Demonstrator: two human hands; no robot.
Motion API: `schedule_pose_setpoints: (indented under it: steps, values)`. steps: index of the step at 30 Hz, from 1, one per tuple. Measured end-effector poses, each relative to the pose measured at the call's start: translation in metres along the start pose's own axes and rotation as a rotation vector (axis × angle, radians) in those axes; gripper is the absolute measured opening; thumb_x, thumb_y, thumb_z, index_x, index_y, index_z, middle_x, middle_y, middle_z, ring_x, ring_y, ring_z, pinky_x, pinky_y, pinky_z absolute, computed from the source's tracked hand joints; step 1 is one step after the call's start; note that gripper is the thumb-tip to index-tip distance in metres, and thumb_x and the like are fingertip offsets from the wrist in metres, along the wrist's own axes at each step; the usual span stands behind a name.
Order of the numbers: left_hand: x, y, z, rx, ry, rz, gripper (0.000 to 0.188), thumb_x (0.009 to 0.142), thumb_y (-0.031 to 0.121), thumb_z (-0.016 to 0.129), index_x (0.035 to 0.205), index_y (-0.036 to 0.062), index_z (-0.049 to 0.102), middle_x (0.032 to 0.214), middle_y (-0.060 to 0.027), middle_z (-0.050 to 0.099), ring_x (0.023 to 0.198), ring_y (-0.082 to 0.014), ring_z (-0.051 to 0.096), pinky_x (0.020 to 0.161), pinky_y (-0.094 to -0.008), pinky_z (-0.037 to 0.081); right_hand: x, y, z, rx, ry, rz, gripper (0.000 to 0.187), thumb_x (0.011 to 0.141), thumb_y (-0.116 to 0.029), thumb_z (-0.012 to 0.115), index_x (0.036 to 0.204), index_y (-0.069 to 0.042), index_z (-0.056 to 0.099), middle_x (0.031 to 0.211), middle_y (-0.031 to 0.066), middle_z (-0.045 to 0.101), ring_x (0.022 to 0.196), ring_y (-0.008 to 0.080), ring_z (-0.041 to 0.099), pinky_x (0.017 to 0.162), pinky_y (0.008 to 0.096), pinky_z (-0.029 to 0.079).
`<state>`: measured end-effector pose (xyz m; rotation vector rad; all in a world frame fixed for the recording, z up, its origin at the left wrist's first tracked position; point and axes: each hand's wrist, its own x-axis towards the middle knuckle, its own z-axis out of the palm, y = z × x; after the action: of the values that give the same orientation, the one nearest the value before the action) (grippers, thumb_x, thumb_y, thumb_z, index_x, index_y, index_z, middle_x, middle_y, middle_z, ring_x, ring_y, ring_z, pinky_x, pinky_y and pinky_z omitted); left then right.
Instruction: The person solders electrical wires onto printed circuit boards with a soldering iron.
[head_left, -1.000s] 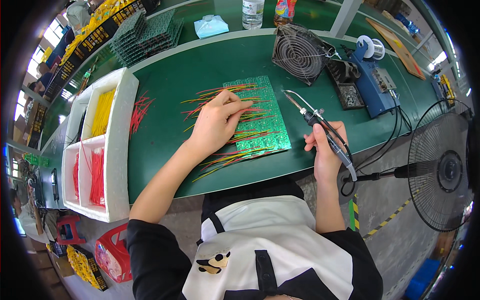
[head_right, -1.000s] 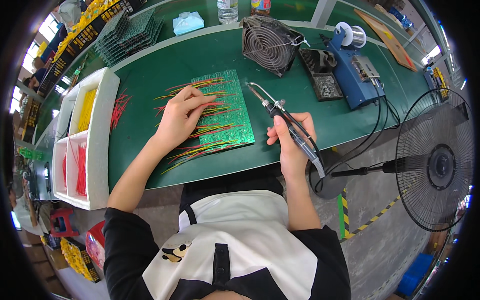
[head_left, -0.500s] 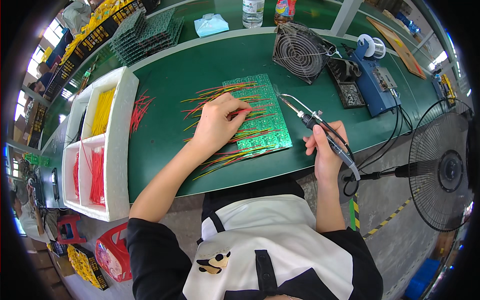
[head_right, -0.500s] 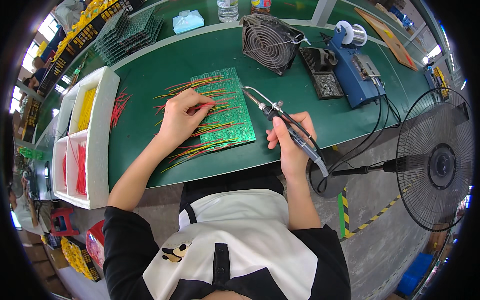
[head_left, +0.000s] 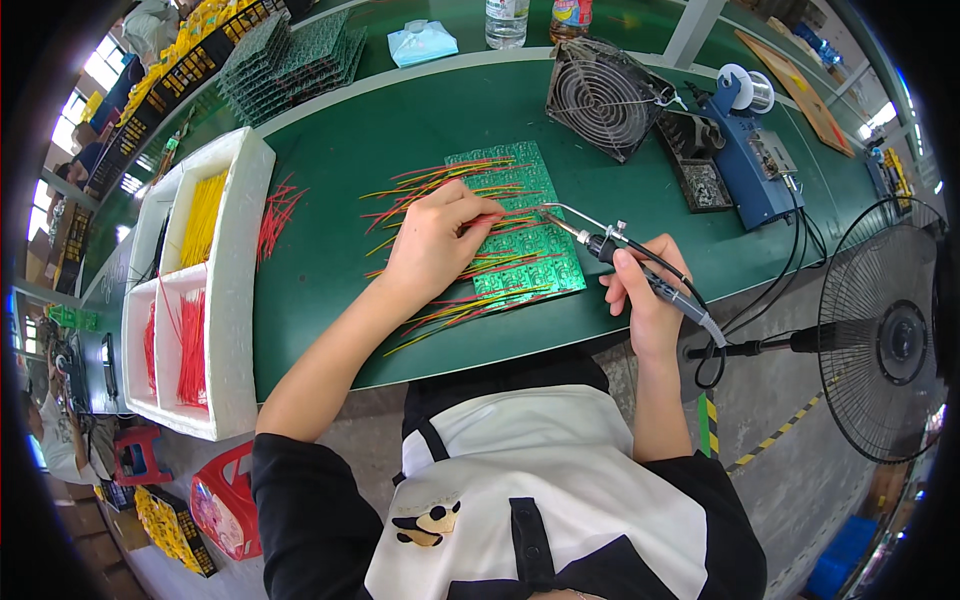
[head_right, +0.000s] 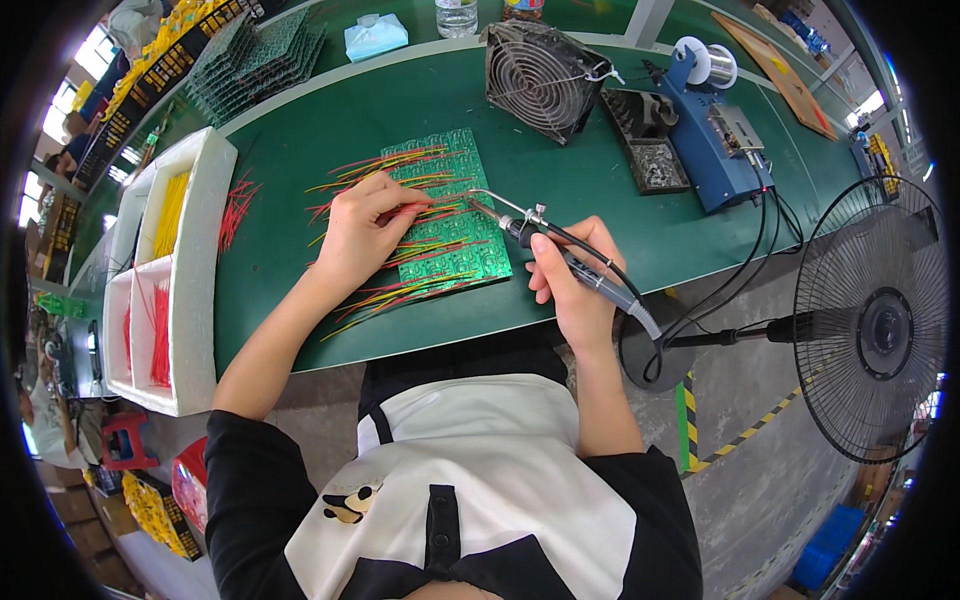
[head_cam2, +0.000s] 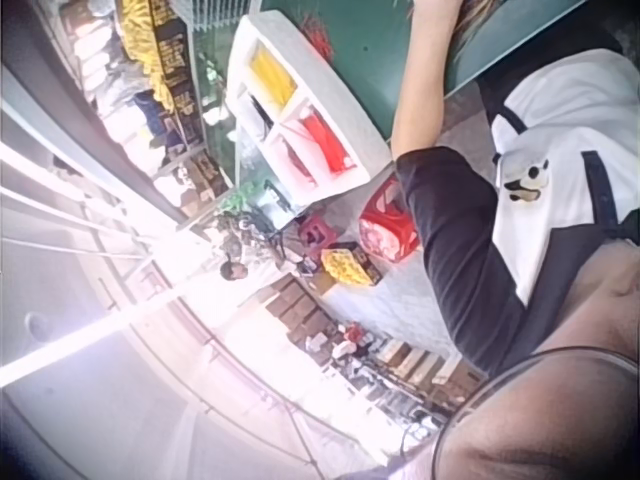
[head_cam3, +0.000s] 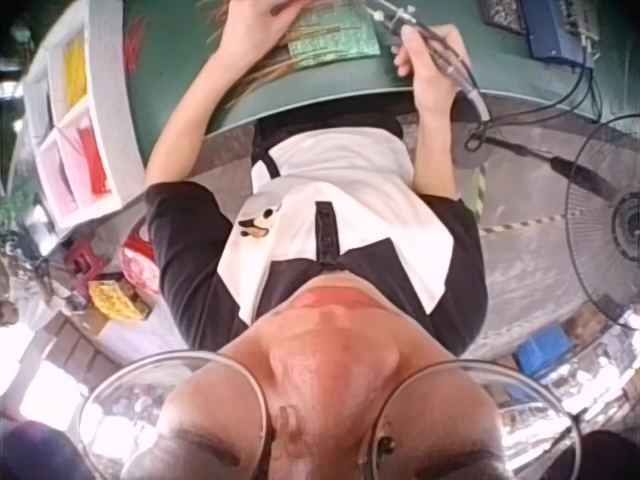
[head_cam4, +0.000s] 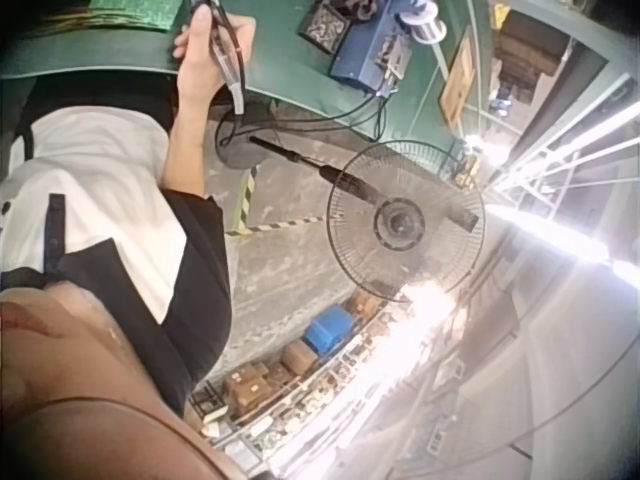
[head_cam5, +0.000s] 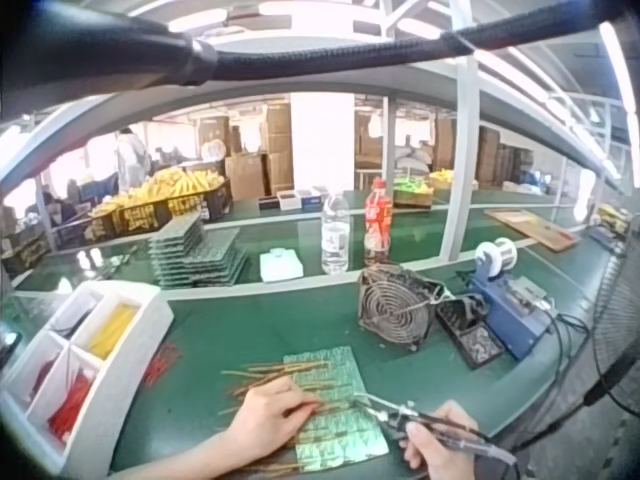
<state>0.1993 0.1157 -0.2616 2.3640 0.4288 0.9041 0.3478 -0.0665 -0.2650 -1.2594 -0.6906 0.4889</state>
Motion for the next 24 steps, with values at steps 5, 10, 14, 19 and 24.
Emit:
schedule_pose_setpoints:
  steps: [5,10,14,19,24]
  values:
    - [0.001,-0.001,0.001,-0.03,0.009,-0.019,0.014,0.074,-0.001,0.065,0.086,0.0048,0.068,0.073,-0.0054,0.057,0.058,-0.0135,0.052,0.052,-0.0247,0.042,-0.001,0.0,-0.001,0.008,-0.024,-0.005,0.02,0.082,-0.01,0.065,0.079,-0.002,0.047,0.057,0.0063,0.056,0.043,0.0068,0.05,0.044,0.0192,0.044]
    - [0.0,0.0,0.0,-0.036,0.006,-0.024,0.013,0.074,-0.001,0.065,0.085,0.0043,0.068,0.073,-0.0057,0.058,0.058,-0.0135,0.052,0.052,-0.0245,0.042,-0.002,-0.001,0.001,-0.004,-0.024,0.017,0.02,0.082,-0.011,0.065,0.079,-0.001,0.048,0.06,0.0073,0.057,0.045,0.0069,0.051,0.039,0.0183,0.04]
    - [0.0,-0.001,0.001,-0.022,0.007,-0.025,0.012,0.074,-0.001,0.065,0.085,0.004,0.068,0.073,-0.0058,0.058,0.058,-0.0136,0.052,0.053,-0.0243,0.043,-0.001,-0.001,0.001,-0.019,-0.028,0.023,0.02,0.082,-0.01,0.065,0.08,-0.002,0.047,0.059,0.0073,0.056,0.045,0.0075,0.051,0.042,0.0192,0.043]
    - [0.0,0.0,0.0,0.002,-0.015,-0.045,0.011,0.075,0.0,0.065,0.085,0.0034,0.068,0.075,-0.0061,0.058,0.06,-0.014,0.054,0.053,-0.0241,0.044,0.0,0.001,-0.005,0.074,-0.006,0.012,0.02,0.083,-0.012,0.063,0.08,-0.003,0.046,0.056,0.0061,0.054,0.044,0.0091,0.05,0.055,0.0257,0.05]
    - [0.0,-0.001,0.0,-0.022,-0.008,-0.032,0.01,0.075,0.0,0.065,0.085,0.0033,0.067,0.079,-0.0066,0.06,0.062,-0.0145,0.056,0.054,-0.0243,0.045,0.001,0.0,-0.01,0.112,0.053,-0.008,0.016,0.085,-0.012,0.06,0.081,-0.004,0.047,0.055,0.0056,0.052,0.042,0.0088,0.046,0.057,0.027,0.051]
